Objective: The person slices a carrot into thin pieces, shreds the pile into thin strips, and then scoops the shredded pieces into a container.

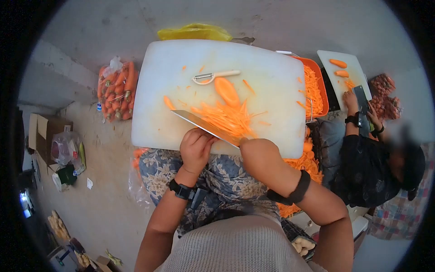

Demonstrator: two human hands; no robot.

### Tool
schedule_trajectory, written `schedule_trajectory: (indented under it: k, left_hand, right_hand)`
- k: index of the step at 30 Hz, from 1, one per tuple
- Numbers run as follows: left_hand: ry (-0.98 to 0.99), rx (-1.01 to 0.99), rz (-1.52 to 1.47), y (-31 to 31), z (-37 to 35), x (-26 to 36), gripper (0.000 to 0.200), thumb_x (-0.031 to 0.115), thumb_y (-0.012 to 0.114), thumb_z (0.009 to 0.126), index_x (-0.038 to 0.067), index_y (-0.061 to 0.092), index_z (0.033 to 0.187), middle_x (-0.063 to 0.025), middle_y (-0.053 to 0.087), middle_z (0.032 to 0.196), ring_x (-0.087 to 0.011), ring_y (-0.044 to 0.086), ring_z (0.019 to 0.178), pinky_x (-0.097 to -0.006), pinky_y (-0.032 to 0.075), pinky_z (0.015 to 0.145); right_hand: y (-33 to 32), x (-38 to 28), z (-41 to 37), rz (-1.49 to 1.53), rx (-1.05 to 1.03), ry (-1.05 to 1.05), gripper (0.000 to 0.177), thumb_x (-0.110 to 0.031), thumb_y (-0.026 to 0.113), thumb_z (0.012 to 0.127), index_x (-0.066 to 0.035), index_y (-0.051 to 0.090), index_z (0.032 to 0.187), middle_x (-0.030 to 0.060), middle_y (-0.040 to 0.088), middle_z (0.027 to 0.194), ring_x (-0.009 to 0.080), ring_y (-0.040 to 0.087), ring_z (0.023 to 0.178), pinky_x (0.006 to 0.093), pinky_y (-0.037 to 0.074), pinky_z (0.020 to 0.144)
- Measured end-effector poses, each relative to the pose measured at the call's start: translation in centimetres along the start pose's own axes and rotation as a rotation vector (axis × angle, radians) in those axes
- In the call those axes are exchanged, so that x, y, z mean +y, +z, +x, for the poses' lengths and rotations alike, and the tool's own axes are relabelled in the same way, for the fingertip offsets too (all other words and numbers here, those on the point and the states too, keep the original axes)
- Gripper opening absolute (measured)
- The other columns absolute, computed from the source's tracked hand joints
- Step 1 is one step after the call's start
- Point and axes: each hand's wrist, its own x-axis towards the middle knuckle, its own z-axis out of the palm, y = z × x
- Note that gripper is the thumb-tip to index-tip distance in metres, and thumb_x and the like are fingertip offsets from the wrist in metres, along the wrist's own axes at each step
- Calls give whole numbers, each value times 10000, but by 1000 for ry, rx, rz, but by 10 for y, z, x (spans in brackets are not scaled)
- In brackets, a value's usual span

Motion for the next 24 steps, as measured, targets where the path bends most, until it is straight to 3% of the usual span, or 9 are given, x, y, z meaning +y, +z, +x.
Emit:
schedule_trajectory:
  k: [3, 5, 9, 14, 24]
  left_hand:
    - [42, -22, 33, -2, -2, 6, 201, 50, 723, 684, 46, 691, 882, -79, 640, 899, -281, 608, 859, -370, 505, 746]
    - [3, -32, 62, -4, -2, 8, 183, 41, 708, 693, 41, 688, 875, -80, 634, 884, -286, 607, 853, -374, 503, 743]
    - [71, 24, 59, 0, -5, 1, 177, 33, 700, 697, 41, 689, 874, -78, 630, 878, -289, 607, 858, -375, 503, 742]
    - [64, 67, 39, 0, -4, 2, 174, 26, 680, 706, 47, 693, 879, -77, 632, 888, -283, 608, 866, -370, 506, 741]
    - [44, 9, 84, -3, -5, 1, 136, 35, 668, 704, 76, 694, 830, -67, 626, 839, -276, 607, 827, -371, 507, 723]
  right_hand:
    - [24, -5, 12, 34, 94, -71, 96, -65, 583, 734, -8, 597, 810, 194, 617, 635, 357, 636, 600, 437, 510, 556]
    - [42, -5, 18, 132, 221, -61, 120, -133, 598, 829, -15, 610, 811, 200, 611, 629, 370, 617, 580, 455, 492, 552]
    - [36, -1, 17, 170, 300, -93, 153, -161, 602, 847, -13, 612, 812, 202, 609, 624, 370, 616, 579, 454, 490, 548]
    - [9, -12, -4, 70, 205, -13, 174, -177, 602, 861, -10, 613, 813, 188, 600, 606, 359, 615, 569, 444, 490, 537]
    - [5, -9, 4, -51, 39, -58, 116, -121, 616, 808, -8, 601, 789, 182, 597, 593, 372, 620, 585, 442, 502, 561]
